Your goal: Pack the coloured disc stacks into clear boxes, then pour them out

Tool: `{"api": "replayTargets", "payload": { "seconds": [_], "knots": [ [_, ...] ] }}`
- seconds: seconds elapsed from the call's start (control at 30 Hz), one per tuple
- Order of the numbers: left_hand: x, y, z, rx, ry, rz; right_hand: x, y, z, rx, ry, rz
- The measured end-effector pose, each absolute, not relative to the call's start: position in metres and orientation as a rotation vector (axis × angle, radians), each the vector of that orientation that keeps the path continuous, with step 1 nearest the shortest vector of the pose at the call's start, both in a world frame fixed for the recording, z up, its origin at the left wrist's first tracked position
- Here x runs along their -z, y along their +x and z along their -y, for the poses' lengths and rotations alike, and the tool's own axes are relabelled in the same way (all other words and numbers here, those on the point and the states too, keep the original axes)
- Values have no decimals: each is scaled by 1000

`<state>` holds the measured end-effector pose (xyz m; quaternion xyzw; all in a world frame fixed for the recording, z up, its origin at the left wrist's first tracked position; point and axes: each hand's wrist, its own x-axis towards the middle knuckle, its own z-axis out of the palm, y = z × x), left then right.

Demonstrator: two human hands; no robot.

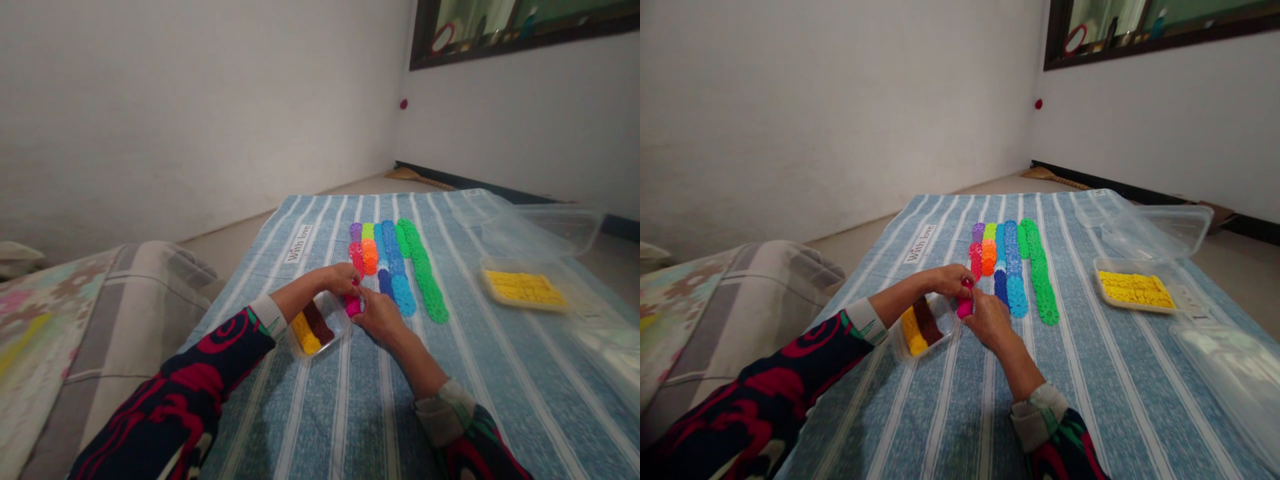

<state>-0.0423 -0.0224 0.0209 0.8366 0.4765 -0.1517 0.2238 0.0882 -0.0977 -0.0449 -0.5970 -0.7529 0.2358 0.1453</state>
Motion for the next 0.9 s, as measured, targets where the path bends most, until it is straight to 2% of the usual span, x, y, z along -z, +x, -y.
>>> {"api": "replayTargets", "payload": {
  "seconds": [0.63, 0.9],
  "knots": [
    [-12, -36, 22, 301, 2096, -1434, 53, 89, 94, -716, -1585, 2078],
    [-33, -35, 26, 231, 2139, -1416, 30, 94, 97, -766, -1446, 2019]
  ]
}}
